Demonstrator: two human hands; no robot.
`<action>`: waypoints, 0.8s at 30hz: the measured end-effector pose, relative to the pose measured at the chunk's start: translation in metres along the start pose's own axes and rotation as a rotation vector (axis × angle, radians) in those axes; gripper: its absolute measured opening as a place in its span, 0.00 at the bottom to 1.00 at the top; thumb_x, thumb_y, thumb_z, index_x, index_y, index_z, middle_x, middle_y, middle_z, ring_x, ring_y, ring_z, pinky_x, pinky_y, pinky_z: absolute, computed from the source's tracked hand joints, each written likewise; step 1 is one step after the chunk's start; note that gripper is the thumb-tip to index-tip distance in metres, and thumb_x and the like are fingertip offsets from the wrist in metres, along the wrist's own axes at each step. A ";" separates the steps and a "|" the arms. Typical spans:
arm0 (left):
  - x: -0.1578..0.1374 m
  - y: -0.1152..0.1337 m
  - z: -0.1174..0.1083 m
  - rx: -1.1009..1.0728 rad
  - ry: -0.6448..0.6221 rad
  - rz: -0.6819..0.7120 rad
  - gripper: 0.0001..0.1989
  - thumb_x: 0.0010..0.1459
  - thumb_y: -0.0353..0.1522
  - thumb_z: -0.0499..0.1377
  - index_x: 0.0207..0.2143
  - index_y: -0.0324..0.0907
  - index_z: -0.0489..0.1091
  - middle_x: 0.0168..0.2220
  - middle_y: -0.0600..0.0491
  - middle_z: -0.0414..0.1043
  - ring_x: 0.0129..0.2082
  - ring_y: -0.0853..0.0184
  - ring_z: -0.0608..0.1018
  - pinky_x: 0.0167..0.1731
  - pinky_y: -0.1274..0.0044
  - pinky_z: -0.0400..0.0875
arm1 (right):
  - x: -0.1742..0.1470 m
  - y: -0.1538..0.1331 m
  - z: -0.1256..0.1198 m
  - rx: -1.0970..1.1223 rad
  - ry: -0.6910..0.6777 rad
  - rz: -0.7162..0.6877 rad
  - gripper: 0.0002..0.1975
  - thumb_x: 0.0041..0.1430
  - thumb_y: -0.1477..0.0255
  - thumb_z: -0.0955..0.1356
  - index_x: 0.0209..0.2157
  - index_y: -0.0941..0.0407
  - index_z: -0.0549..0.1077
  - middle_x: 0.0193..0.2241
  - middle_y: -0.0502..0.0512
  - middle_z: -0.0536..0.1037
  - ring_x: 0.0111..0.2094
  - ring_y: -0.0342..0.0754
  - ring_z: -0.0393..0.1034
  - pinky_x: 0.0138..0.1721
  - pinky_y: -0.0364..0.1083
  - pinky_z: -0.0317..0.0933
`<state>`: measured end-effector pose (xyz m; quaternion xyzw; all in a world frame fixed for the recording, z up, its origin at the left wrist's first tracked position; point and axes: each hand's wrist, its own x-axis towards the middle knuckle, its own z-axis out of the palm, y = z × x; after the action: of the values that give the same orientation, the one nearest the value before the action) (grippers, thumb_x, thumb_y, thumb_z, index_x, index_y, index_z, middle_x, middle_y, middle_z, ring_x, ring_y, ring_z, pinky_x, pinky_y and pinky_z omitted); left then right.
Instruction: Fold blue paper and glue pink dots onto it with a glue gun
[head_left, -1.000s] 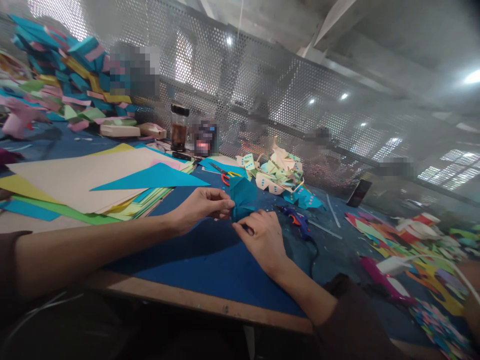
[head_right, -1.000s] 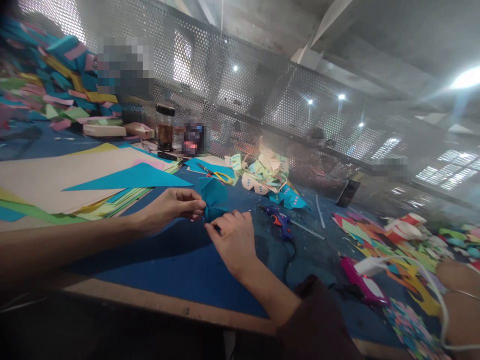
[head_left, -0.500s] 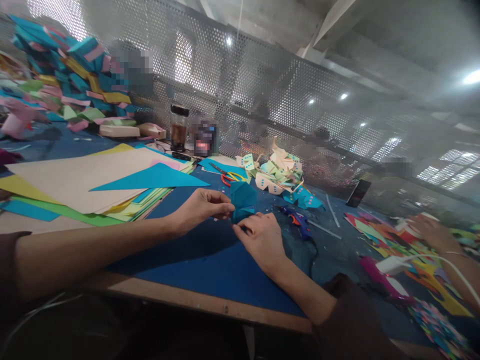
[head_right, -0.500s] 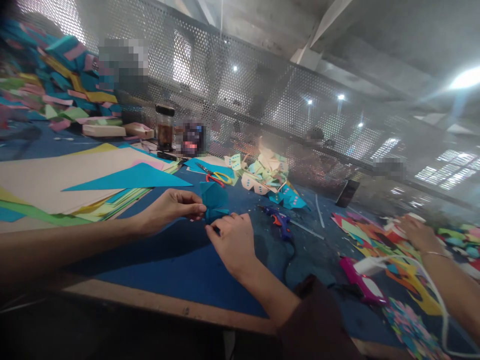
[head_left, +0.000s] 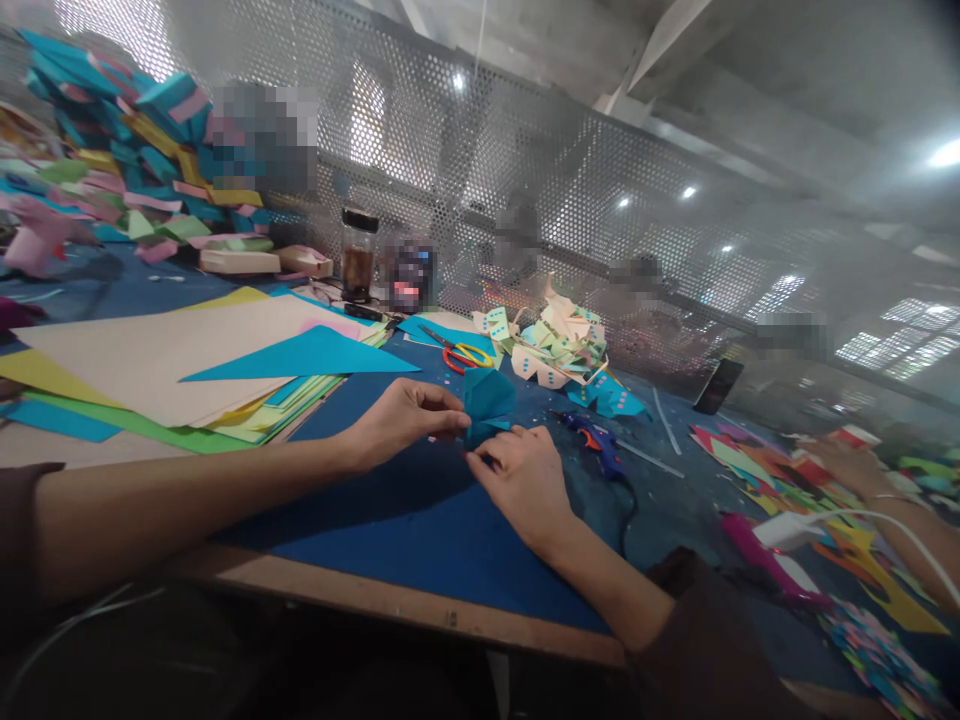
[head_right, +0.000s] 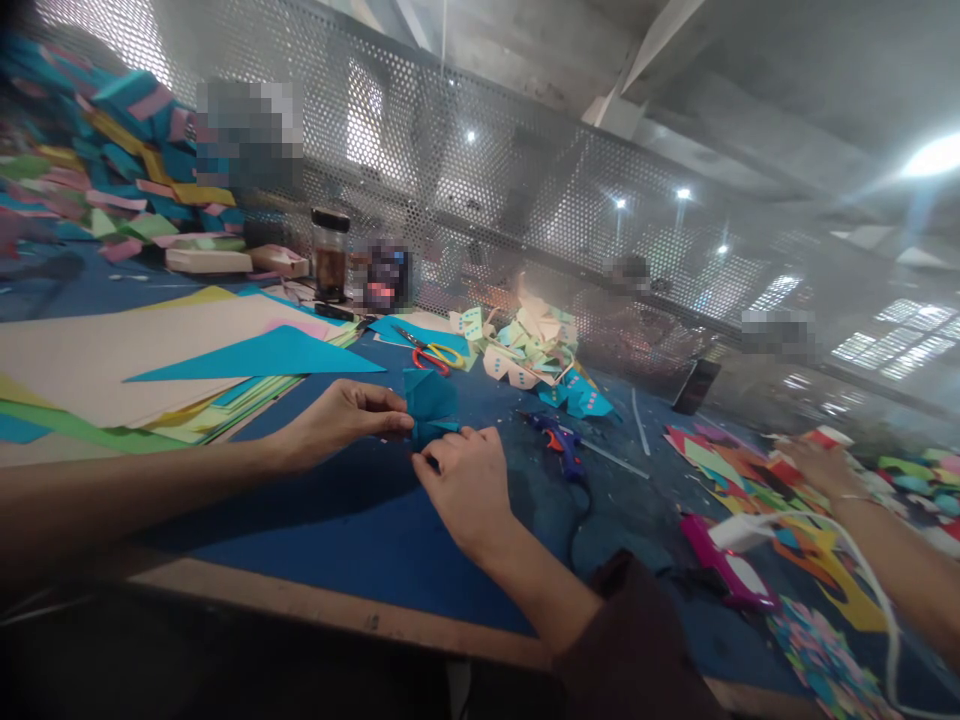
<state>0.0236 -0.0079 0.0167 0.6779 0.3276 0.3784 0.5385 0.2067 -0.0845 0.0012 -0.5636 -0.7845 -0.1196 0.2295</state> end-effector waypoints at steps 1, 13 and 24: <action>0.000 0.000 0.000 0.009 0.005 -0.001 0.11 0.47 0.39 0.69 0.25 0.39 0.77 0.22 0.55 0.74 0.24 0.72 0.74 0.24 0.81 0.63 | 0.000 0.000 0.000 -0.002 0.002 -0.003 0.12 0.63 0.67 0.71 0.26 0.53 0.79 0.27 0.49 0.83 0.33 0.47 0.72 0.41 0.50 0.48; 0.001 -0.003 0.000 -0.006 -0.002 0.009 0.12 0.49 0.39 0.68 0.28 0.39 0.77 0.25 0.53 0.77 0.27 0.70 0.76 0.28 0.79 0.70 | -0.001 -0.001 0.000 -0.005 0.033 -0.034 0.11 0.64 0.68 0.70 0.26 0.53 0.78 0.25 0.48 0.80 0.32 0.47 0.70 0.39 0.50 0.48; 0.005 0.008 -0.009 -0.311 0.128 -0.058 0.10 0.49 0.35 0.71 0.25 0.38 0.77 0.24 0.55 0.75 0.26 0.72 0.77 0.33 0.79 0.75 | 0.005 0.009 -0.001 0.688 0.190 0.402 0.28 0.57 0.55 0.72 0.52 0.56 0.64 0.35 0.52 0.74 0.30 0.46 0.68 0.33 0.45 0.63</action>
<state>0.0185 -0.0013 0.0267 0.5513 0.3182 0.4510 0.6257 0.2139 -0.0779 0.0038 -0.5827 -0.6281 0.1455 0.4948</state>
